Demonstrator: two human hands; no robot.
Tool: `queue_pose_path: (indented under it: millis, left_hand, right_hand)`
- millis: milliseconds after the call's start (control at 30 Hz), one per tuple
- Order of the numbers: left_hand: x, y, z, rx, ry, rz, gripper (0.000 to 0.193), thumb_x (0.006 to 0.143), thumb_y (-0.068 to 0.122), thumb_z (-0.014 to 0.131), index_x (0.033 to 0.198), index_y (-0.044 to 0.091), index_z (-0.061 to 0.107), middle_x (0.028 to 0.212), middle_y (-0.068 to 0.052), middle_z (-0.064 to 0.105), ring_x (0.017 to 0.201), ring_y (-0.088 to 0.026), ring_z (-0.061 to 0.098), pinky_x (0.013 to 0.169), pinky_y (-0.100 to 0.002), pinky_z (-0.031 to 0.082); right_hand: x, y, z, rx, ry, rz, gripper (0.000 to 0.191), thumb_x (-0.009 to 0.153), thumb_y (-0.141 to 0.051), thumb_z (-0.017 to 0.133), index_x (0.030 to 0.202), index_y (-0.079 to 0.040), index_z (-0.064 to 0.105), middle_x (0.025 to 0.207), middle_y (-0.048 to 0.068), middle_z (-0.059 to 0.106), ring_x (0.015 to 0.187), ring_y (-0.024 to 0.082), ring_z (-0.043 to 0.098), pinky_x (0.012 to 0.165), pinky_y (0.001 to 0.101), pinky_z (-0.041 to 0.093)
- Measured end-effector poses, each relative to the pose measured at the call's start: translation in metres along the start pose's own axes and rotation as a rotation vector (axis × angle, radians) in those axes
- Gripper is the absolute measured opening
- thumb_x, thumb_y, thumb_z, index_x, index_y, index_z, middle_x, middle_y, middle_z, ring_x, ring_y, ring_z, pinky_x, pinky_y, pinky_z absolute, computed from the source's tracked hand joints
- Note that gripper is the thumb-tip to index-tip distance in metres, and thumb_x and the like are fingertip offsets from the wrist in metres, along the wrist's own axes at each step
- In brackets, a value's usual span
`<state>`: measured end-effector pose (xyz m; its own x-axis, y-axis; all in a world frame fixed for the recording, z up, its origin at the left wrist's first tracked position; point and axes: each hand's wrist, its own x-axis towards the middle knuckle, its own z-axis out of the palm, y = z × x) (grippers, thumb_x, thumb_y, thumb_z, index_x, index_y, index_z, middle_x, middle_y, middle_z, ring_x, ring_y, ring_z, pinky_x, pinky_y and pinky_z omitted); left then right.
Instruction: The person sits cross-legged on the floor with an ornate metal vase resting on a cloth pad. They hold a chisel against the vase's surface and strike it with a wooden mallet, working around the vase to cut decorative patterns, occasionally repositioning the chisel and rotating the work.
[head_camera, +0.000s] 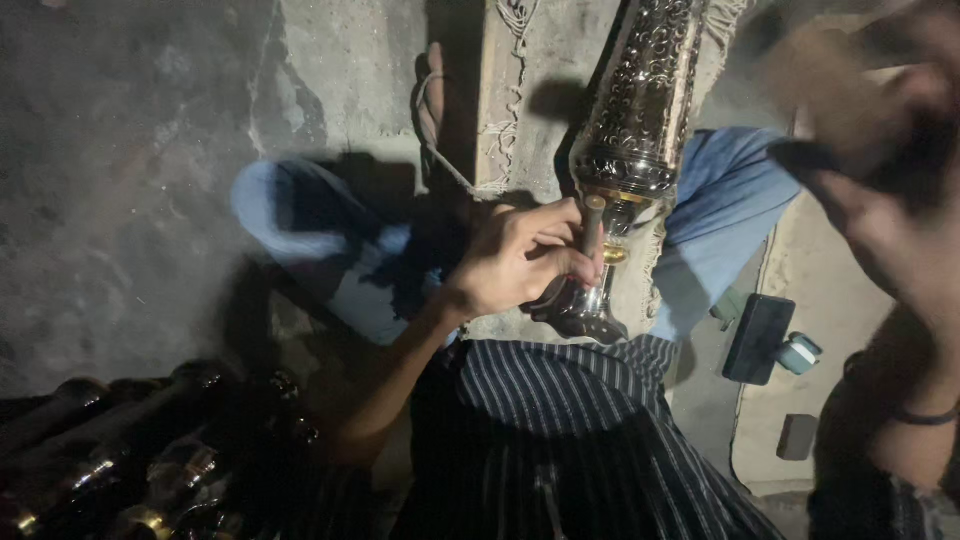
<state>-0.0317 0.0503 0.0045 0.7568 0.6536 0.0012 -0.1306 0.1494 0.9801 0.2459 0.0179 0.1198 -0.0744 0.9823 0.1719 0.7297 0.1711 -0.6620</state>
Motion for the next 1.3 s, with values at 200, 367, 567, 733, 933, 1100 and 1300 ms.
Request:
queue_pose_path:
  millis: [200, 367, 567, 733, 933, 1100, 1300]
  left_hand:
    - [0.002, 0.005, -0.002, 0.185, -0.034, 0.060, 0.010, 0.097, -0.004, 0.066, 0.107, 0.000, 0.065, 0.095, -0.010, 0.080, 0.090, -0.016, 0.081, 0.081, -0.026, 0.064]
    - [0.007, 0.008, -0.003, 0.251, -0.071, 0.098, 0.013, 0.095, -0.004, 0.063, 0.107, 0.001, 0.066, 0.094, -0.011, 0.080, 0.089, -0.015, 0.081, 0.074, -0.025, 0.065]
    - [0.008, 0.001, -0.009, 0.244, -0.210, 0.225, 0.022, 0.091, -0.012, 0.060, 0.110, -0.002, 0.066, 0.090, -0.011, 0.078, 0.085, -0.017, 0.080, 0.075, -0.031, 0.064]
    - [0.003, -0.020, -0.010, -0.273, -0.151, 0.247, 0.015, 0.103, -0.014, 0.057, 0.111, -0.002, 0.060, 0.103, -0.012, 0.071, 0.096, -0.019, 0.074, 0.087, -0.033, 0.066]
    - [-0.016, -0.034, -0.002, -0.567, 0.043, 0.174, 0.017, 0.101, -0.012, 0.062, 0.113, -0.002, 0.055, 0.107, -0.013, 0.066, 0.101, -0.023, 0.071, 0.095, -0.039, 0.063]
    - [-0.017, -0.037, 0.010, -0.542, 0.128, 0.128, 0.019, 0.101, -0.011, 0.062, 0.115, -0.002, 0.053, 0.105, -0.014, 0.069, 0.097, -0.022, 0.072, 0.089, -0.038, 0.061]
    - [-0.018, -0.035, 0.008, -0.525, 0.115, 0.047, 0.022, 0.100, -0.011, 0.059, 0.119, -0.003, 0.053, 0.104, -0.014, 0.069, 0.096, -0.021, 0.071, 0.089, -0.035, 0.059]
  right_hand:
    - [0.001, 0.002, 0.003, -0.541, -0.489, 0.083, 0.060, 0.084, -0.006, 0.072, 0.140, -0.013, 0.050, 0.117, 0.008, 0.072, 0.097, 0.021, 0.074, 0.081, 0.0339, 0.061]
    - [-0.010, 0.008, 0.004, -0.155, -0.190, 0.029, 0.078, 0.089, -0.008, 0.074, 0.153, -0.006, 0.031, 0.117, 0.013, 0.062, 0.099, 0.022, 0.067, 0.084, 0.0343, 0.058]
    - [-0.038, 0.027, 0.008, -0.267, -0.253, 0.229, 0.076, 0.081, -0.010, 0.080, 0.148, -0.011, 0.045, 0.102, 0.007, 0.069, 0.085, 0.020, 0.071, 0.077, 0.0357, 0.057]
    - [-0.062, 0.053, 0.032, -0.022, -0.106, 0.193, 0.070, 0.075, 0.007, 0.068, 0.142, 0.002, 0.050, 0.126, 0.020, 0.067, 0.117, 0.029, 0.067, 0.101, 0.0414, 0.053]
    - [-0.083, 0.097, 0.105, 0.173, 0.453, 0.347, 0.072, 0.101, -0.005, 0.083, 0.156, 0.004, 0.037, 0.153, 0.021, 0.052, 0.143, 0.025, 0.051, 0.126, 0.0376, 0.040]
    - [-0.075, 0.094, 0.121, 0.232, 0.406, 0.472, 0.062, 0.105, -0.016, 0.081, 0.150, 0.004, 0.044, 0.138, 0.015, 0.059, 0.129, 0.022, 0.057, 0.115, 0.0360, 0.045]
    - [-0.047, 0.078, 0.069, 0.245, 0.172, 0.532, 0.049, 0.102, -0.019, 0.083, 0.134, 0.003, 0.052, 0.099, 0.012, 0.063, 0.080, 0.021, 0.060, 0.070, 0.0324, 0.050]
